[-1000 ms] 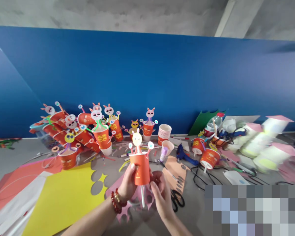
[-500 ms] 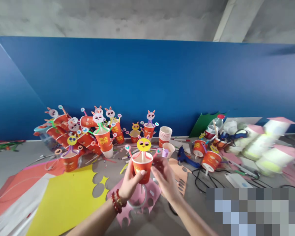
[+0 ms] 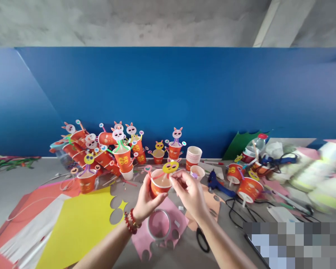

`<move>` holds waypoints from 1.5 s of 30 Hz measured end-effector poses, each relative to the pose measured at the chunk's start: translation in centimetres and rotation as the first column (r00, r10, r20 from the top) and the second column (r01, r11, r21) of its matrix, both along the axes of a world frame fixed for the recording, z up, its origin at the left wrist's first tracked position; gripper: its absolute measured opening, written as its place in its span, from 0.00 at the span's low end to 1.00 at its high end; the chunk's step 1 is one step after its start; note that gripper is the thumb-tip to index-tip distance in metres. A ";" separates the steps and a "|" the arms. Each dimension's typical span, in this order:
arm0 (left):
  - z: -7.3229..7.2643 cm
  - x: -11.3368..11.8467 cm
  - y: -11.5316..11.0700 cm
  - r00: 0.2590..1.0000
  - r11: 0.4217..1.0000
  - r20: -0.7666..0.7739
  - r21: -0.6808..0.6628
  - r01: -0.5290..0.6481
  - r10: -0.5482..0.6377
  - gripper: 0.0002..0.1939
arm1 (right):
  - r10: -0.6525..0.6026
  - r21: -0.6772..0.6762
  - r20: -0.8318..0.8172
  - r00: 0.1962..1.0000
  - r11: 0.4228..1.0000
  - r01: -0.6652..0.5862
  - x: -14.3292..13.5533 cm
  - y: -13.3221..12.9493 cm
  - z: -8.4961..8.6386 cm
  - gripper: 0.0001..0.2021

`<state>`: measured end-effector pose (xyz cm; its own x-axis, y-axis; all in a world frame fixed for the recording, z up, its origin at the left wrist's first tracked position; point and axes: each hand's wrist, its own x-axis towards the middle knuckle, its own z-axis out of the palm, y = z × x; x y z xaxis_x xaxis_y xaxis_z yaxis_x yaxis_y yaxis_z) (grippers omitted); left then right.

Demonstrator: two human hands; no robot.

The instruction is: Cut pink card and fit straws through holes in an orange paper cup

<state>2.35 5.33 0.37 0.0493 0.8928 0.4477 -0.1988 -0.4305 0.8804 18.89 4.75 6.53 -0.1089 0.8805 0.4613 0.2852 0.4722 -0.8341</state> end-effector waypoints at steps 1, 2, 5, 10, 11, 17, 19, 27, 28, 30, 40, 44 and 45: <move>0.0 0.0 0.1 0.999 0.999 0.051 -0.039 -0.006 0.008 0.31 | 0.010 0.002 -0.029 1.000 1.000 -0.010 0.1 -0.2 0.2 0.10; 0.1 0.1 0.2 0.990 0.994 0.137 -0.108 -0.005 0.019 0.30 | 0.030 0.004 -0.067 0.997 1.000 -0.029 0.4 -0.5 0.4 0.10; 0.2 0.1 0.8 0.906 0.929 0.413 -0.363 0.069 0.094 0.22 | 0.129 0.069 -0.259 0.957 0.991 -0.115 1.4 -1.0 1.1 0.13; 1.2 -0.1 1.3 0.757 0.787 0.653 -0.476 0.392 0.018 0.20 | 0.151 0.008 -0.259 0.954 0.988 -0.154 2.0 -0.4 0.7 0.20; 1.5 -0.2 1.1 0.719 0.755 0.695 -0.475 0.453 0.006 0.20 | 0.166 -0.067 -0.154 0.974 0.982 -0.178 1.7 -0.3 0.5 0.19; 2.9 0.2 0.2 0.655 0.713 0.756 -0.455 0.534 -0.008 0.23 | 0.262 -0.252 0.205 0.943 0.945 -0.208 -0.3 -0.3 -0.7 0.19; 3.0 0.3 0.1 0.646 0.712 0.763 -0.438 0.548 -0.028 0.24 | 0.261 -0.272 0.209 0.942 0.941 -0.201 -0.5 -0.4 -0.7 0.20; 3.5 0.6 -0.2 0.632 0.704 0.775 -0.439 0.559 -0.018 0.23 | 0.280 -0.309 0.217 0.935 0.929 -0.206 -1.0 -0.2 -1.4 0.18; 3.4 0.6 -0.2 0.636 0.700 0.771 -0.437 0.565 -0.031 0.23 | 0.273 -0.305 0.237 0.932 0.932 -0.196 -1.1 -0.2 -1.4 0.18; 3.1 0.6 -0.1 0.648 0.690 0.759 -0.434 0.579 -0.067 0.25 | 0.263 -0.287 0.292 0.920 0.941 -0.178 -1.1 -0.2 -1.3 0.15; 0.6 -0.8 1.1 0.939 0.951 0.340 -0.269 0.151 -0.053 0.29 | 0.331 -0.221 0.286 0.899 0.936 -0.275 1.9 1.4 -1.1 0.20; 1.7 -0.7 0.6 0.974 0.965 0.223 -0.243 0.098 -0.043 0.32 | 0.310 -0.205 0.223 0.924 0.942 -0.266 1.5 1.8 -1.6 0.20; 2.1 -0.8 0.6 0.976 0.964 0.215 -0.250 0.092 -0.037 0.32 | 0.306 -0.210 0.227 0.924 0.942 -0.261 1.4 1.9 -1.7 0.19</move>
